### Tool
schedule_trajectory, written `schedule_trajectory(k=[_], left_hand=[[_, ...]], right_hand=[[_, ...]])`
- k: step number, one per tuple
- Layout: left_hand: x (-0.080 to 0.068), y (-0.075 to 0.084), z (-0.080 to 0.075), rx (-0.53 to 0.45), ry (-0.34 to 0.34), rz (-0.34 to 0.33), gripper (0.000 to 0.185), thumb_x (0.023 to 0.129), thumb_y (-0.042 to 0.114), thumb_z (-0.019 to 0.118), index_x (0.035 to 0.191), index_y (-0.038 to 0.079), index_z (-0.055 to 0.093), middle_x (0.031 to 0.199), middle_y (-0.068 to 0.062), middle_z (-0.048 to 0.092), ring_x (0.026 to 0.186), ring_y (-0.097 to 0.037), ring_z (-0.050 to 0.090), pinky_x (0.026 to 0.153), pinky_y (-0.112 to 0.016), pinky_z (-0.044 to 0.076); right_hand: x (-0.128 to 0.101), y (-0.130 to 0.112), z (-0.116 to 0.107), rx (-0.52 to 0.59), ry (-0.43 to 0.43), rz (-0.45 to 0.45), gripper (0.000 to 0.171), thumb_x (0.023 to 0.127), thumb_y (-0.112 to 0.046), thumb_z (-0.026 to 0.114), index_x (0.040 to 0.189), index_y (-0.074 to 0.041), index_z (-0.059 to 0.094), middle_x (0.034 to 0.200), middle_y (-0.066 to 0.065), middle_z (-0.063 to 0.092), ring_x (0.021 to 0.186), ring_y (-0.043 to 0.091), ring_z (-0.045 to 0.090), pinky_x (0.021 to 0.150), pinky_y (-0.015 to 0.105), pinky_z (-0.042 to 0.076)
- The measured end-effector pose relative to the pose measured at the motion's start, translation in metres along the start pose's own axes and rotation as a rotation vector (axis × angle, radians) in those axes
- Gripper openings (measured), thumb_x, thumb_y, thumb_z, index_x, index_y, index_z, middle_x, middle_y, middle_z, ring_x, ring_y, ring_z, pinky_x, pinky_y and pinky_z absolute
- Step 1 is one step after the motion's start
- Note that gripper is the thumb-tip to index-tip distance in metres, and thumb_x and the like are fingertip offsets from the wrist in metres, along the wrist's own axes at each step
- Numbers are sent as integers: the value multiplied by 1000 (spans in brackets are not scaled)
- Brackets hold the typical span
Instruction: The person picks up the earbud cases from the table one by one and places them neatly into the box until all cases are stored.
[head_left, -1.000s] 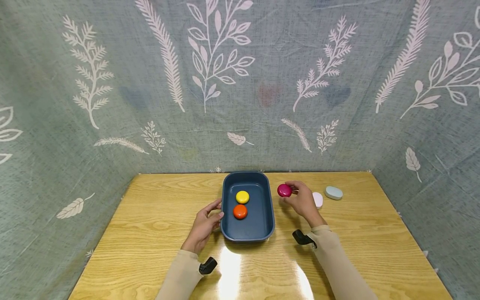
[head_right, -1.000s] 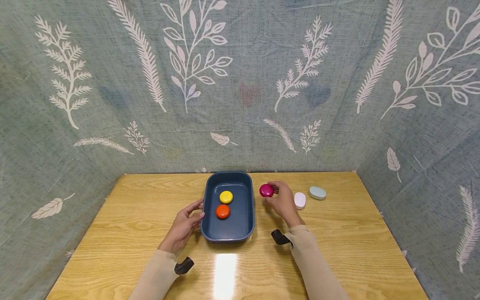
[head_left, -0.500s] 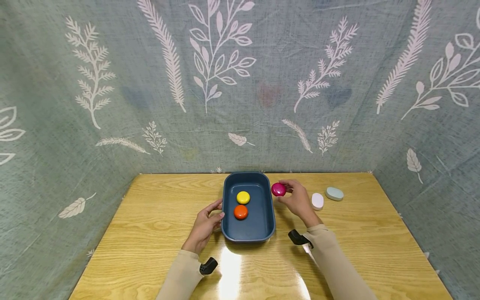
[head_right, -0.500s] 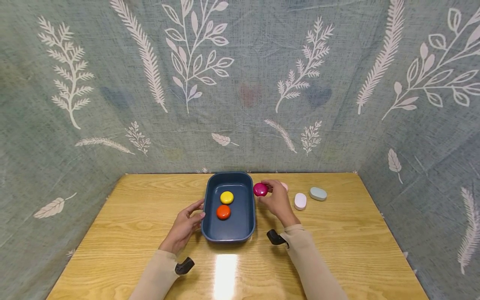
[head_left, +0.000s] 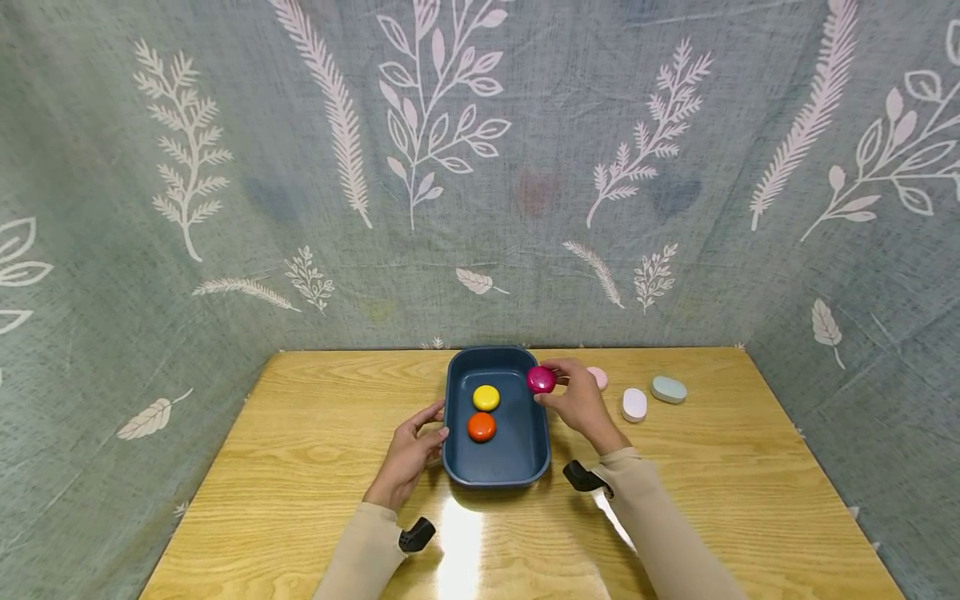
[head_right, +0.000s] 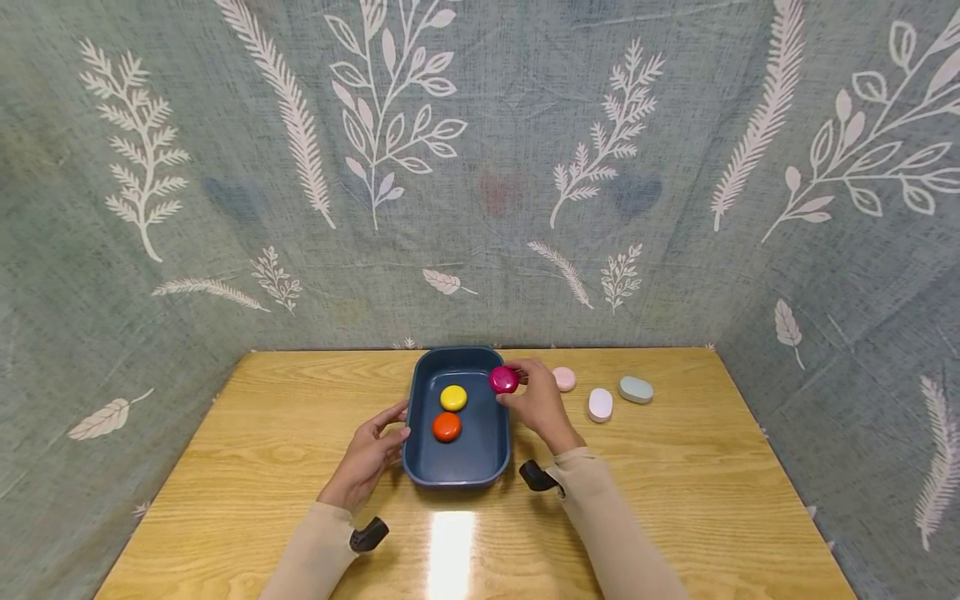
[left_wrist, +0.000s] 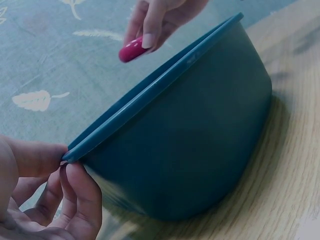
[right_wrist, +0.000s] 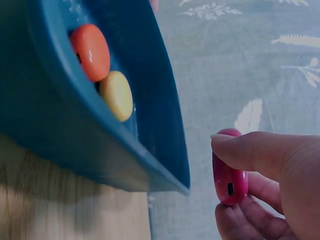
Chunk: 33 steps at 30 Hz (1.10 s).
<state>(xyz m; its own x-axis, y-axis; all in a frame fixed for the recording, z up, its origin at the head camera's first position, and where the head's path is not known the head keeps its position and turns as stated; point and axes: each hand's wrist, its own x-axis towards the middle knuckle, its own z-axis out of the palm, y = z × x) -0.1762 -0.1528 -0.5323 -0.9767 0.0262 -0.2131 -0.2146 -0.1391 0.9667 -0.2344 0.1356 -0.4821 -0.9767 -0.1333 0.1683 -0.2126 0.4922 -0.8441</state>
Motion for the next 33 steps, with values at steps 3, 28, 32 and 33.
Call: schedule_trajectory(k=[3, 28, 32, 33], left_hand=[[0, 0, 0, 0, 0, -2, 54, 101, -7, 61, 154, 0, 53, 133, -17, 47, 79, -11, 57, 67, -21, 53], [1, -1, 0, -16, -1, 2, 54, 101, -8, 60, 153, -2, 52, 133, -18, 47, 78, -10, 58, 68, -21, 54], [1, 0, 0, -15, -4, -2, 54, 101, -7, 60, 154, -1, 52, 133, -18, 47, 78, -9, 57, 67, -21, 53], [1, 0, 0, -15, -4, -2, 54, 101, -7, 60, 154, -1, 52, 133, -18, 47, 78, -9, 57, 67, -21, 53]], right_hand=[[1, -3, 4, 3, -6, -1, 54, 82, 9, 85, 132, 11, 65, 126, 26, 63, 114, 44, 64, 104, 52, 54], [3, -27, 34, -18, -68, -65, 53, 80, 6, 87, 129, 6, 69, 122, 21, 66, 110, 38, 67, 101, 50, 56], [3, -28, 39, -8, -84, -59, 52, 81, 6, 87, 129, 6, 69, 123, 21, 66, 110, 38, 67, 102, 51, 56], [4, -28, 40, -7, -89, -55, 52, 81, 6, 87, 130, 5, 69, 123, 21, 66, 111, 38, 67, 102, 51, 56]])
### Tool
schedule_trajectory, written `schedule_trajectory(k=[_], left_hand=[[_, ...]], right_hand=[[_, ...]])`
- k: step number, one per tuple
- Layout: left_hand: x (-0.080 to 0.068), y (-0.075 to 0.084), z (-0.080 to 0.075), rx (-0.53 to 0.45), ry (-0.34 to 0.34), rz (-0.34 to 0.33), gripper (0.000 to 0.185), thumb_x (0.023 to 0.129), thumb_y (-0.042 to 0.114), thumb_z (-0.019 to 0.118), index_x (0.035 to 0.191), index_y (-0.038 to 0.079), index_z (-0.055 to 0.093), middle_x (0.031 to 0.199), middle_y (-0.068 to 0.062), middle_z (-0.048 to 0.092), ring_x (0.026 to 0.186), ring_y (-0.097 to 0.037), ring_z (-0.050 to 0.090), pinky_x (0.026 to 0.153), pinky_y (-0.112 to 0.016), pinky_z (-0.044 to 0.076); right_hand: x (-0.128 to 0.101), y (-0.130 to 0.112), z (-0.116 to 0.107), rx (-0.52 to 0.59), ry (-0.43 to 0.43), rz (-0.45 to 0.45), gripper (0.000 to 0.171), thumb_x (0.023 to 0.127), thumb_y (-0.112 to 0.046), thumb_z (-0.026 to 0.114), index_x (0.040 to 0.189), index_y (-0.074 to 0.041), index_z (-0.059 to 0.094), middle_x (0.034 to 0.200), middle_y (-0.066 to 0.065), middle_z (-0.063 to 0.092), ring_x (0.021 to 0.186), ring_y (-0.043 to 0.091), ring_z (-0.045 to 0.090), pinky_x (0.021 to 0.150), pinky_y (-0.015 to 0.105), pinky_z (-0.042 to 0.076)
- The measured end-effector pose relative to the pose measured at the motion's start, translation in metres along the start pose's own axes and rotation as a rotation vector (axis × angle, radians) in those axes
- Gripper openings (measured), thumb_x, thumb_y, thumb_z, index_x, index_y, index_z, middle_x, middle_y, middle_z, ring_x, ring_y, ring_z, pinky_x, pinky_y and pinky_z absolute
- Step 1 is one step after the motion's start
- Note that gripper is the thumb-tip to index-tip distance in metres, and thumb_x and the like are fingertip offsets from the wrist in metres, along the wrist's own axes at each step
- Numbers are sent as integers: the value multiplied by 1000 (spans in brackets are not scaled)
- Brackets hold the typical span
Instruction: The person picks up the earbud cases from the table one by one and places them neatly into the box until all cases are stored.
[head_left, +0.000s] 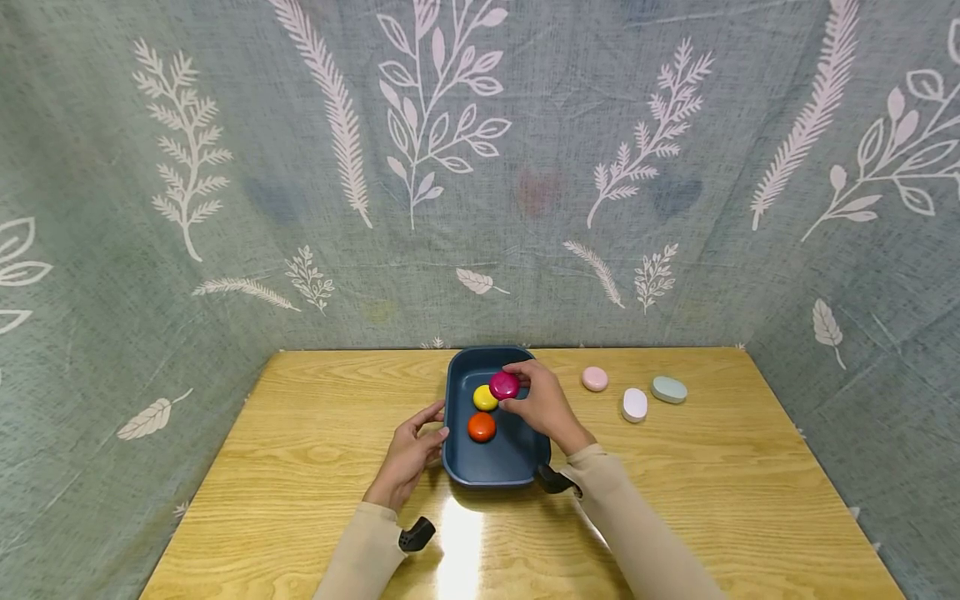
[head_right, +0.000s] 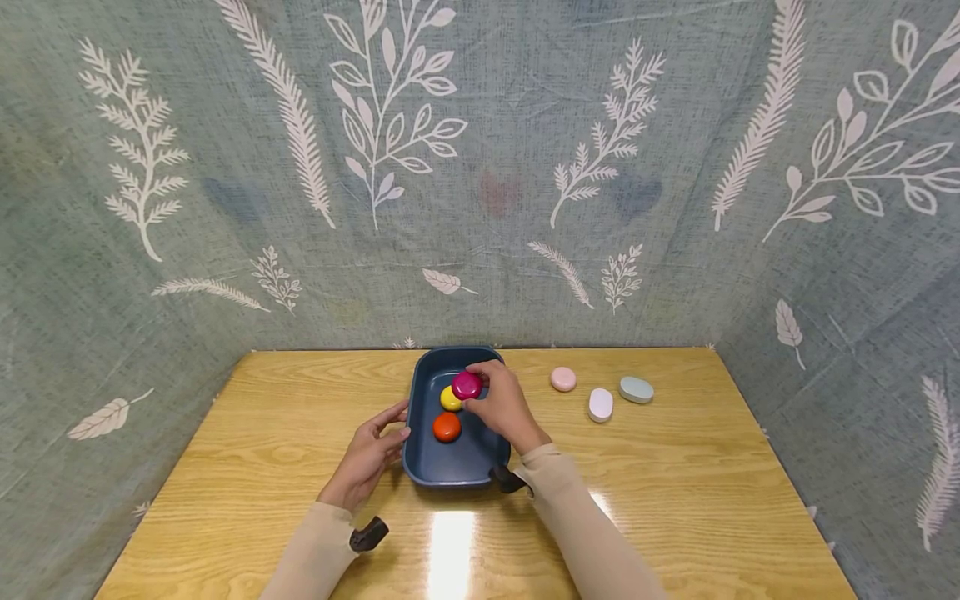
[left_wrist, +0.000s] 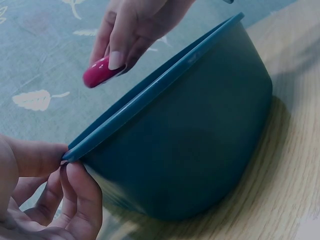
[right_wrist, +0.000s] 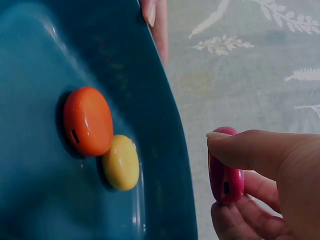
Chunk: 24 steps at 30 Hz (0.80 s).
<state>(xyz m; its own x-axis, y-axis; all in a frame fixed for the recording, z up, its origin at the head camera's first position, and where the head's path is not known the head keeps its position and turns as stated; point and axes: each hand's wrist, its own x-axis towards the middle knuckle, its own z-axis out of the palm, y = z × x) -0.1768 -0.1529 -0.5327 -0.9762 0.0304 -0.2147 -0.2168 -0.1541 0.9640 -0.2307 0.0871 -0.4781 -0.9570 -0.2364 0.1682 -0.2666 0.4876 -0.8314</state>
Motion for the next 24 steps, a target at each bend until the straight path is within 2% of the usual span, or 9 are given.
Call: schedule_trajectory(k=[8, 17, 24], left_hand=[[0, 0, 0, 7, 5, -6, 54, 101, -7, 61, 154, -1, 52, 134, -17, 47, 80, -10, 57, 67, -21, 52], [1, -1, 0, 9, 4, -7, 54, 101, -6, 61, 154, -1, 53, 133, -17, 47, 77, -9, 57, 67, -21, 52], [1, 0, 0, 10, -5, -4, 54, 101, -6, 60, 154, -1, 52, 132, -16, 47, 78, -9, 57, 68, -22, 53]], right_hand=[[4, -3, 8, -29, -25, -28, 51, 79, 4, 89, 126, 6, 70, 119, 20, 66, 105, 37, 69, 99, 50, 57], [13, -10, 19, -41, -70, -1, 49, 81, 2, 89, 126, 5, 71, 118, 18, 66, 108, 37, 69, 99, 50, 57], [21, -13, 28, -67, -109, 17, 48, 81, 0, 90, 125, 4, 71, 116, 15, 66, 107, 34, 70, 97, 45, 59]])
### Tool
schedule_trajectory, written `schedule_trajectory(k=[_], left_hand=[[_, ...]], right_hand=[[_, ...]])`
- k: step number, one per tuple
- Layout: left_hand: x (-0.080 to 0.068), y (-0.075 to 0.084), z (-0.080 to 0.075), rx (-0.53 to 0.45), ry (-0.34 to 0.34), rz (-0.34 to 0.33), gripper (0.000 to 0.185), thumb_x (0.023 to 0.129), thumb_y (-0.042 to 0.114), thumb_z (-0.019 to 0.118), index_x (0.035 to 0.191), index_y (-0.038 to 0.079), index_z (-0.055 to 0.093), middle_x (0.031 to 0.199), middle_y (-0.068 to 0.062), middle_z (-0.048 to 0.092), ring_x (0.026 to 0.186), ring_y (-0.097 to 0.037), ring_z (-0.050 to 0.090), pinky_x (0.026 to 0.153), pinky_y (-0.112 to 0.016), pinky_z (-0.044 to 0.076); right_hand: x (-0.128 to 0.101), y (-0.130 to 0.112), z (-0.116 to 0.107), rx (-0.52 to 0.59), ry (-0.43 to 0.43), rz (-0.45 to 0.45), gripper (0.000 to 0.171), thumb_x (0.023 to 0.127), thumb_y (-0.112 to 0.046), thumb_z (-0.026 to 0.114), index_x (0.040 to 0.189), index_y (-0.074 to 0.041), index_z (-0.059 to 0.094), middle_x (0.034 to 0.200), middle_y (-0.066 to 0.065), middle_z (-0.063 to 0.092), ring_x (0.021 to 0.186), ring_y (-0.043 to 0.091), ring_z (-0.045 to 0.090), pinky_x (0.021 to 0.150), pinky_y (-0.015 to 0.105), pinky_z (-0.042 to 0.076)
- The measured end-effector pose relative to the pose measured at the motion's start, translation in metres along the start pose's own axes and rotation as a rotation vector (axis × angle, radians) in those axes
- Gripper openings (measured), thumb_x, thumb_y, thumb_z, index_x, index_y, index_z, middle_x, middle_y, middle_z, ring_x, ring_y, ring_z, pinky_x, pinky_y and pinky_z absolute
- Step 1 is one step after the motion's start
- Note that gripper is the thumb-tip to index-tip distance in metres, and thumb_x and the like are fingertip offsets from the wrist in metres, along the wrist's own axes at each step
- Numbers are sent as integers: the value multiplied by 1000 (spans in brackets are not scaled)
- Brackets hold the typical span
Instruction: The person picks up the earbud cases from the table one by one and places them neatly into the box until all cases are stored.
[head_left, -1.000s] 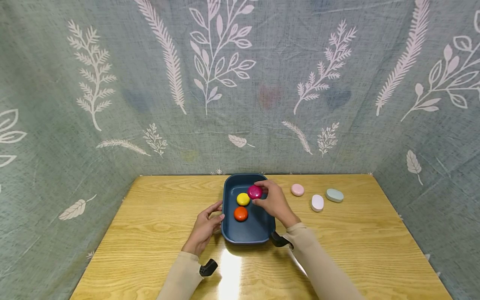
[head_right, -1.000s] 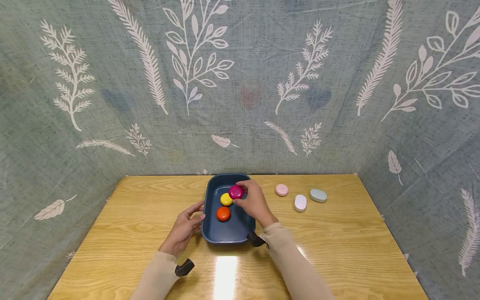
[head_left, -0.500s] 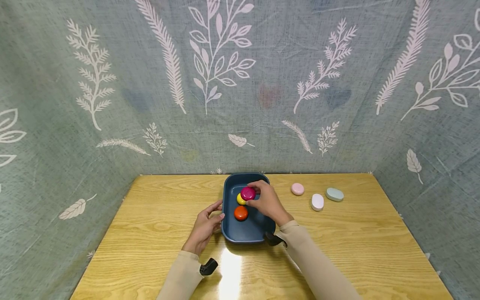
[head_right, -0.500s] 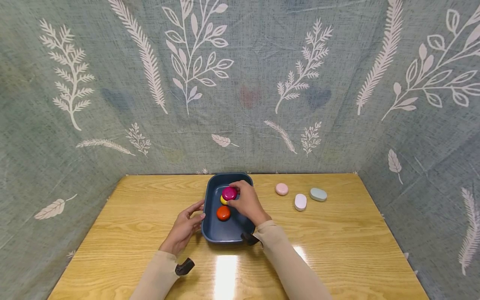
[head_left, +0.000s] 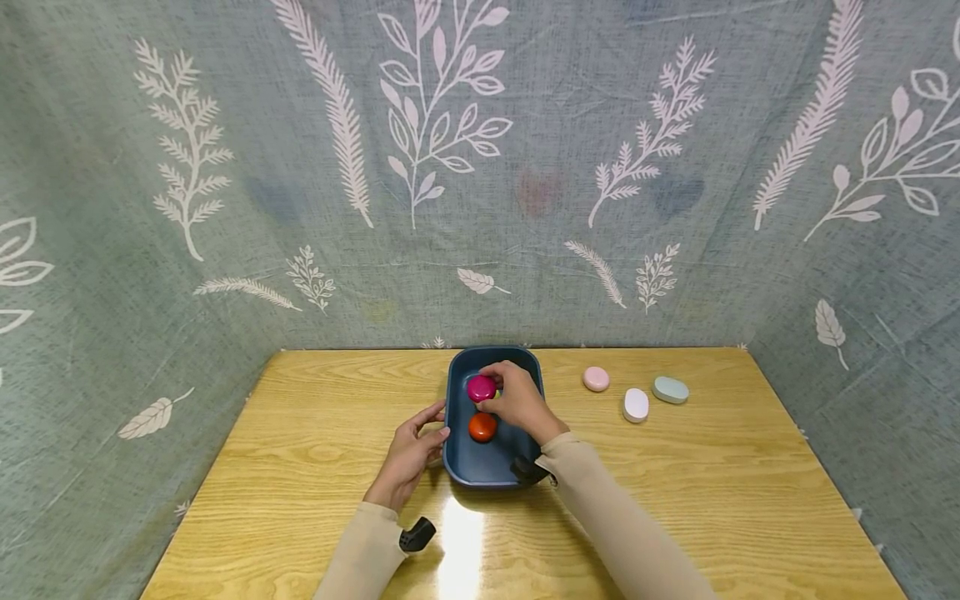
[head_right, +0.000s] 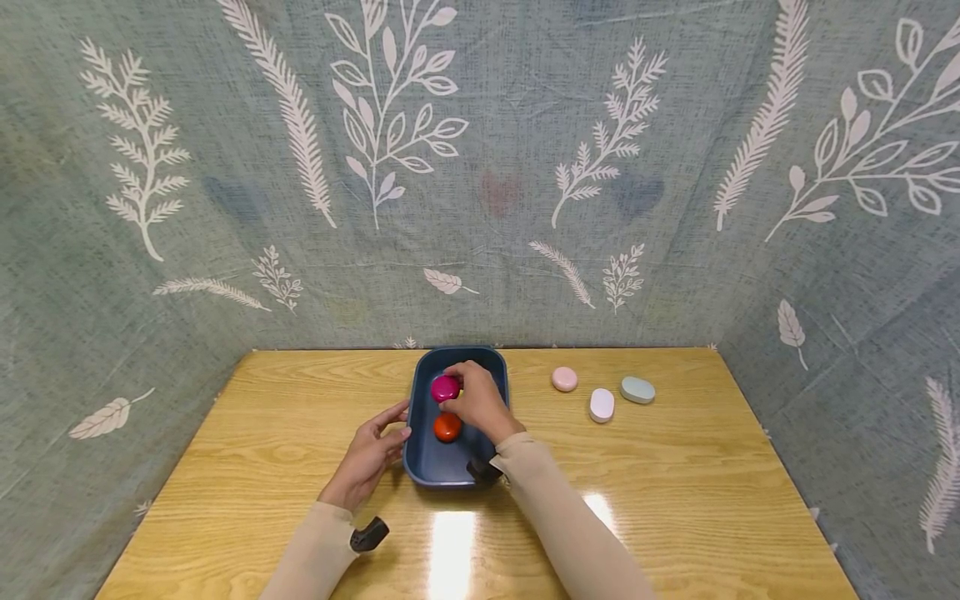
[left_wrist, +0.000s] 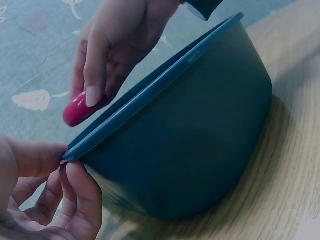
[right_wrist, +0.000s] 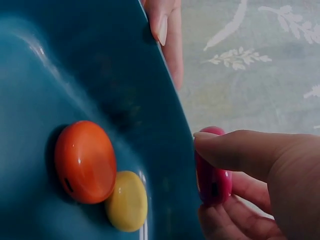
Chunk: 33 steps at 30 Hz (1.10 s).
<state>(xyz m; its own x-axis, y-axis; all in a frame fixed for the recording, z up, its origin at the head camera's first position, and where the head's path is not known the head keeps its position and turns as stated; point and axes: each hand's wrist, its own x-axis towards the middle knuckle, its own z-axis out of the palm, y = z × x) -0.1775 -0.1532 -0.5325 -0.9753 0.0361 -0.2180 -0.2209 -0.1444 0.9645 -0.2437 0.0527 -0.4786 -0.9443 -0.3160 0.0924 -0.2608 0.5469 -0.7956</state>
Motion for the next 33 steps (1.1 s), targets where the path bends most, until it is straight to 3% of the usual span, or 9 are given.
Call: schedule_trajectory(k=[17, 33], left_hand=[[-3, 3, 0, 3, -4, -16, 53, 103, -5, 60, 155, 1, 52, 134, -16, 46, 83, -10, 57, 70, -23, 54], [-1, 1, 1, -12, -2, -5, 54, 101, -6, 60, 154, 0, 51, 132, -15, 46, 81, -8, 58, 68, -22, 53]], right_hand=[[10, 1, 17, -61, -99, 28, 51, 79, 1, 90, 126, 4, 71, 119, 19, 66, 105, 32, 66, 95, 44, 58], [14, 2, 29, -102, -118, 27, 54, 76, 3, 92, 126, 4, 71, 117, 18, 70, 107, 31, 68, 97, 43, 57]])
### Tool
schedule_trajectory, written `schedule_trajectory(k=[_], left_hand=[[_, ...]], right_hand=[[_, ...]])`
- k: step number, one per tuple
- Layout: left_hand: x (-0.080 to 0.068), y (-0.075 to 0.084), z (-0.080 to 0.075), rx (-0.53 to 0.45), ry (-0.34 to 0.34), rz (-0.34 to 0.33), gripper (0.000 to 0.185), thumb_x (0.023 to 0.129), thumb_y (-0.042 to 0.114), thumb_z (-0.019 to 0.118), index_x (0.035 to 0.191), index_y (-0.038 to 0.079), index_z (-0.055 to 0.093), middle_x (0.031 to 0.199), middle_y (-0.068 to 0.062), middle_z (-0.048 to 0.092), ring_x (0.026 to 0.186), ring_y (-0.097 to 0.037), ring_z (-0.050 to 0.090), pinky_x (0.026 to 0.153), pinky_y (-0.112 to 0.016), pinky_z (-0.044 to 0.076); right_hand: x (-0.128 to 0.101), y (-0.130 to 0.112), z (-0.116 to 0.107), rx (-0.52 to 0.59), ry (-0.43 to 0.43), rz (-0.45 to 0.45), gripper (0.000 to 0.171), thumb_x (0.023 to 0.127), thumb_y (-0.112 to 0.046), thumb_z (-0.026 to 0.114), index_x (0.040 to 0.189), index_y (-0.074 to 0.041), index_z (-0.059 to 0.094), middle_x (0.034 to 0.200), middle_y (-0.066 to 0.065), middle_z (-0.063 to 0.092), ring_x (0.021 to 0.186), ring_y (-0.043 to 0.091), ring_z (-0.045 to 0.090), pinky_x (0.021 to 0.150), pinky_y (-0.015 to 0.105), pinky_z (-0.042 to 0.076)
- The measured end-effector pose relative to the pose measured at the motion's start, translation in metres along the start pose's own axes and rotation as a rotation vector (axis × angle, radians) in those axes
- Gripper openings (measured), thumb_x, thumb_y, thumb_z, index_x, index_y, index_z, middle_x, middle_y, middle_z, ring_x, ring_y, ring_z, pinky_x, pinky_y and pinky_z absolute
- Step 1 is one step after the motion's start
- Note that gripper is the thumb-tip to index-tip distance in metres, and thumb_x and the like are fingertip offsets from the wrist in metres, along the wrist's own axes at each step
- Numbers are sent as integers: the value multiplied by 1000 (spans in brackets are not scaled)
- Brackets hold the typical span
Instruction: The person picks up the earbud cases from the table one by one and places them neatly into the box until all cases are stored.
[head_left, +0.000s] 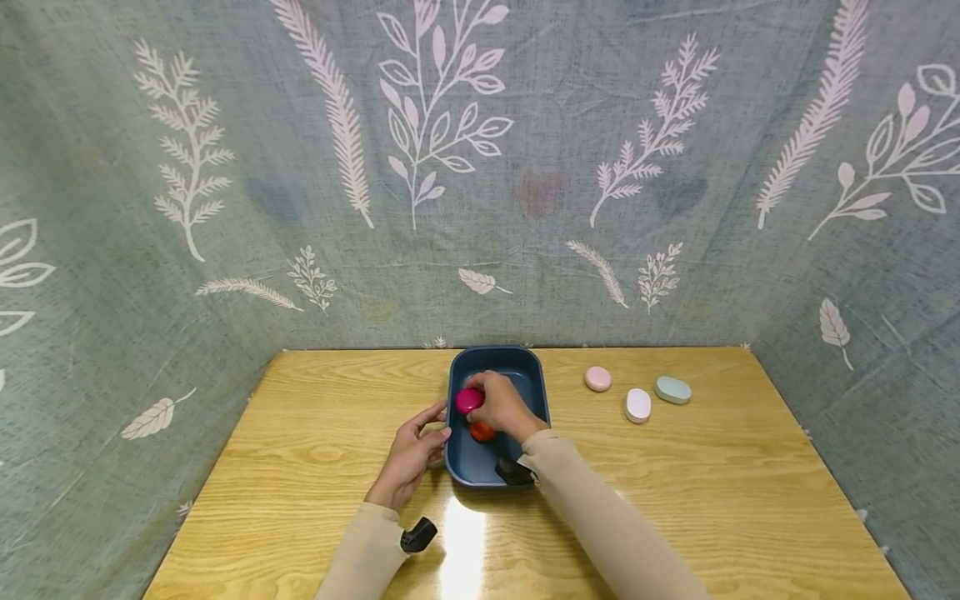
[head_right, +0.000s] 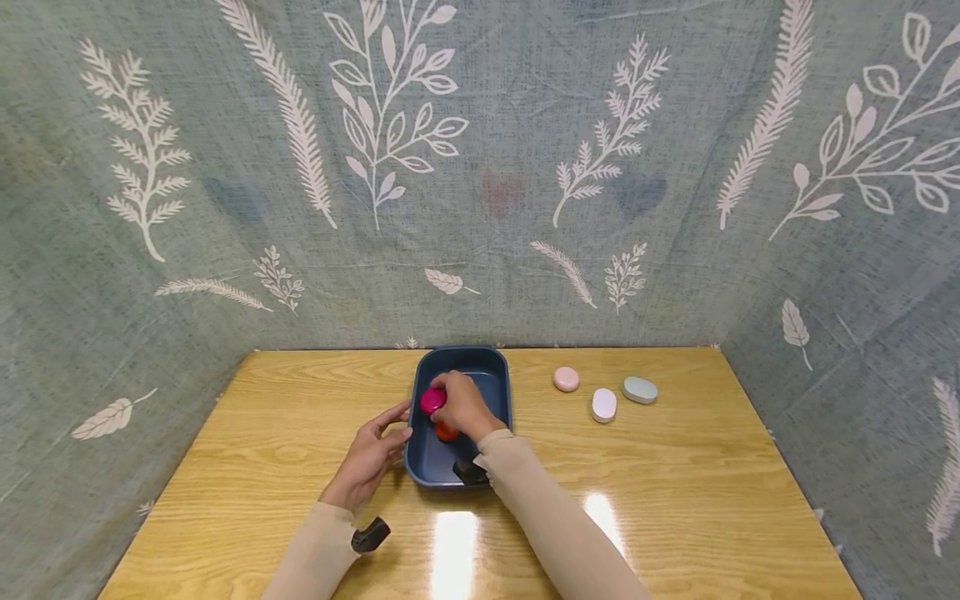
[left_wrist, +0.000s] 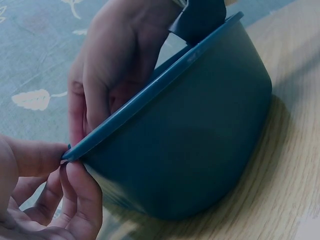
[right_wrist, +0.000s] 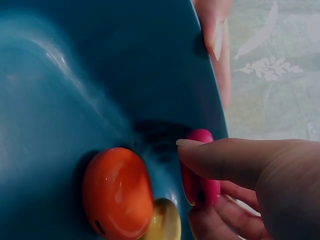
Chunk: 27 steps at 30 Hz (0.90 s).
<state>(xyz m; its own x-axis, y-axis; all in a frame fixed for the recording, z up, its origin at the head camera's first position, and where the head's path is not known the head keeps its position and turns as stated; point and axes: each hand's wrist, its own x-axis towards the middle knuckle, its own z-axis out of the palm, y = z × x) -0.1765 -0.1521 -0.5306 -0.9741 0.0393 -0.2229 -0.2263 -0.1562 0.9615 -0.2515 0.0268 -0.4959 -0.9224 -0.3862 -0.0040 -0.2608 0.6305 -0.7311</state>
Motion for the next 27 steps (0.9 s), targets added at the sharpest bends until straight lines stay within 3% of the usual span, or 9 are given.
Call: schedule_trajectory(k=[21, 27], left_hand=[[0, 0, 0, 8, 2, 2, 53, 102, -7, 59, 154, 0, 52, 133, -16, 47, 82, -9, 57, 68, -22, 52], [0, 0, -1, 15, 5, -6, 53, 102, -6, 60, 154, 1, 52, 133, -15, 47, 82, -9, 57, 68, -22, 52]], right_hand=[[4, 3, -1, -45, -47, -29, 50, 78, 6, 88, 125, 1, 73, 120, 15, 74, 105, 28, 68, 97, 43, 56], [-2, 4, -11, 8, -38, 15, 47, 85, 3, 84, 130, 0, 72, 133, 17, 70, 124, 36, 64, 108, 50, 52]])
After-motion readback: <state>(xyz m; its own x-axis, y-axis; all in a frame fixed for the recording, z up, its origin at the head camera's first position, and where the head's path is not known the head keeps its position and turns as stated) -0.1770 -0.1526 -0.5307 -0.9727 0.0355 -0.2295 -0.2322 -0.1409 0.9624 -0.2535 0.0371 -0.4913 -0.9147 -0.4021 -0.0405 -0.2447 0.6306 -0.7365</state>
